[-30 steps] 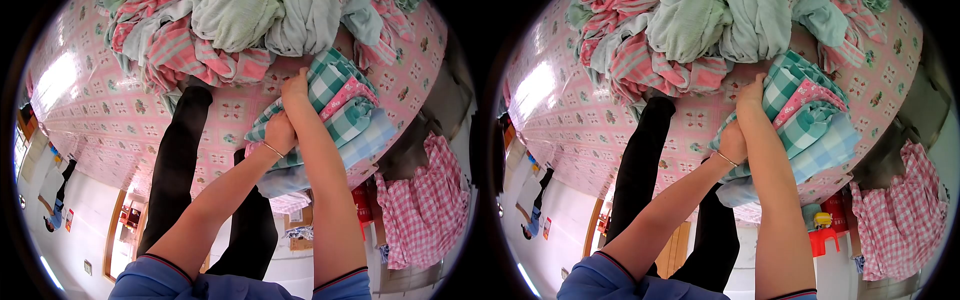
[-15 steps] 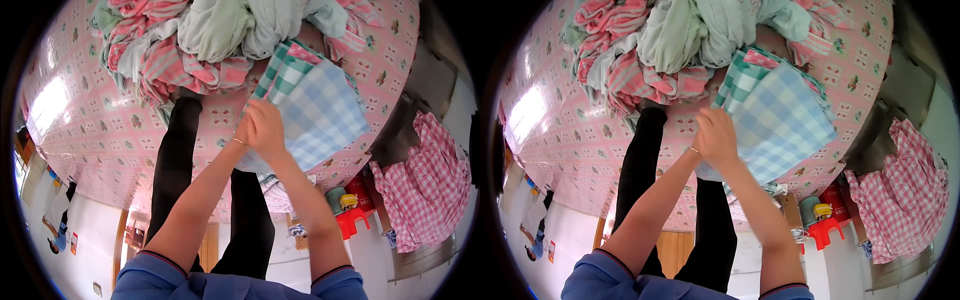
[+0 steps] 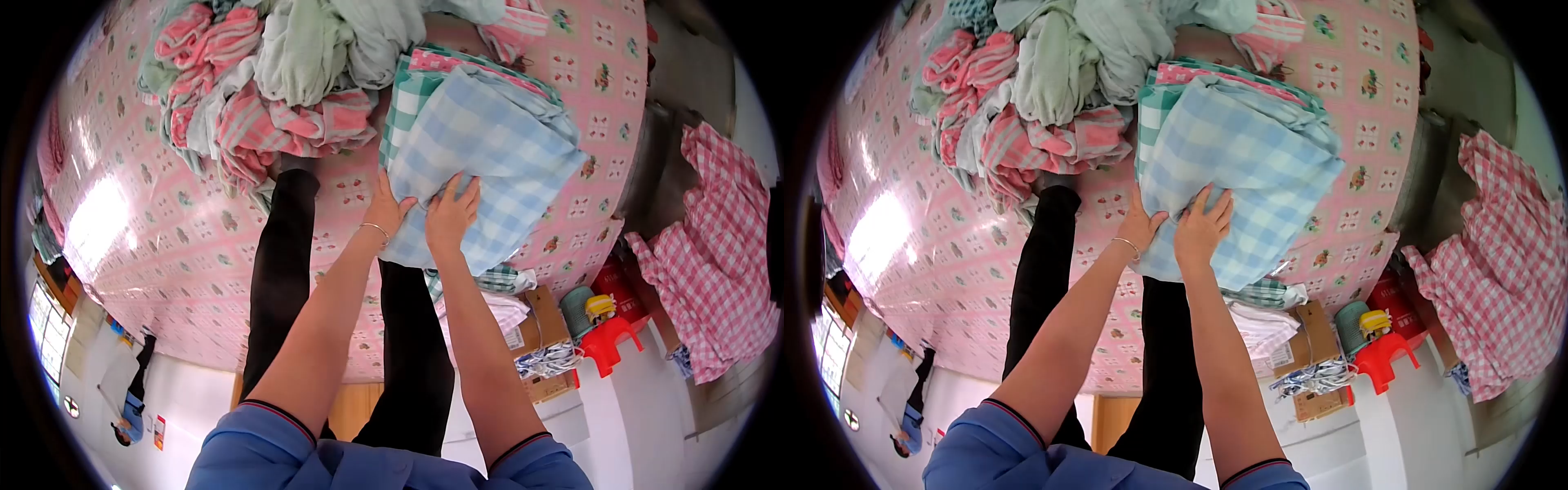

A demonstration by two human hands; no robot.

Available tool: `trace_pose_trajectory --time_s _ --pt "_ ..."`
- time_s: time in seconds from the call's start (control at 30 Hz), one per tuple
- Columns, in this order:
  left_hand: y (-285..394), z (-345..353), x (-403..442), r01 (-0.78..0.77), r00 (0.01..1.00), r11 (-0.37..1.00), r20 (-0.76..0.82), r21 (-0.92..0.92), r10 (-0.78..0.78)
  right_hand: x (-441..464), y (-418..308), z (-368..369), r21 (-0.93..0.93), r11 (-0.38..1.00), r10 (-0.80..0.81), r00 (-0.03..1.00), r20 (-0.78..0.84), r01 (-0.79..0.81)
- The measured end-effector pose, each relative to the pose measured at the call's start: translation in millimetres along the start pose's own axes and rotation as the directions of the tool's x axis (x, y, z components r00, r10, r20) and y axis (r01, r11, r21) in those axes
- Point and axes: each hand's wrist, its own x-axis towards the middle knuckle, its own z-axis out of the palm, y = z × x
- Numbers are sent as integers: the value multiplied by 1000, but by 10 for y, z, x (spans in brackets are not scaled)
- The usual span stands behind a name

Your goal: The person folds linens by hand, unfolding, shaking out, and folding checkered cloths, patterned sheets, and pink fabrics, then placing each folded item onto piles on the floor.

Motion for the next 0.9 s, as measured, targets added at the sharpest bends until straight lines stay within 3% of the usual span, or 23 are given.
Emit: trace_pose_trajectory --time_s 0.07,0.13,0.2,0.23,0.27,0.3,0.33,0.37,0.4,0.47,0.53,0.6,0.67,0.7,0.77,0.8,0.83,0.87,0.9 --pt "84 -52 -131 -67 997 996 31 59 65 13 97 -137 87 996 -9 999 -33 12" --pt "328 -186 -228 -145 989 979 -8 141 147 -7 561 -147 333 927 -118 976 -181 173" --pt "495 -297 -331 -197 975 951 -55 239 215 42 950 -259 171 985 28 941 -339 32" --pt "572 -307 -377 -146 986 961 -49 236 162 53 1180 -284 225 968 186 917 -352 -110" --pt "633 -302 -418 -94 993 968 -45 232 108 112 1458 -308 122 950 311 904 -295 -287" --pt "630 -254 -472 -63 998 959 8 275 63 132 1697 -296 259 891 427 883 -197 -373" --pt "596 -197 -524 -30 998 947 57 319 13 194 1843 -277 313 874 415 906 -83 -372" --pt "581 -190 -638 -123 992 970 6 210 124 213 1844 -222 363 854 390 920 32 -374" --pt "585 -169 -737 -230 971 968 -51 99 235 180 1725 -293 388 849 372 927 43 -358" --pt "478 -228 -785 5 999 989 35 147 -11 31 1499 -621 445 851 239 960 145 -279" --pt "475 -346 -842 75 991 947 80 313 -105 -252 1646 -601 342 920 187 981 53 -194" --pt "615 -493 -1053 -8 989 904 135 427 -55 -583 1585 -884 364 916 169 985 37 -170" --pt "693 -711 -1245 -10 949 871 279 492 -147 -1070 1630 -854 353 910 198 976 93 -218" --pt "726 -773 -1377 -23 953 877 276 480 -127 -1283 1604 -999 225 945 187 955 230 -239" --pt "792 -985 -1694 -75 947 878 308 473 -85 -1734 1570 -1094 391 864 139 897 419 -316" --pt "859 -1107 -1851 -114 936 875 346 471 -64 -2000 1556 -1173 313 931 76 941 329 -185" --pt "1120 -1346 -2103 -108 931 867 356 487 -84 -2282 1550 -1277 528 848 -82 995 62 37" --pt "1384 -1604 -2395 -101 925 859 366 502 -105 -2521 1628 -1241 348 937 -65 996 69 37" --pt "1380 -1716 -2572 -76 929 852 348 518 -129 -2707 1605 -1395 292 953 -105 993 59 84"
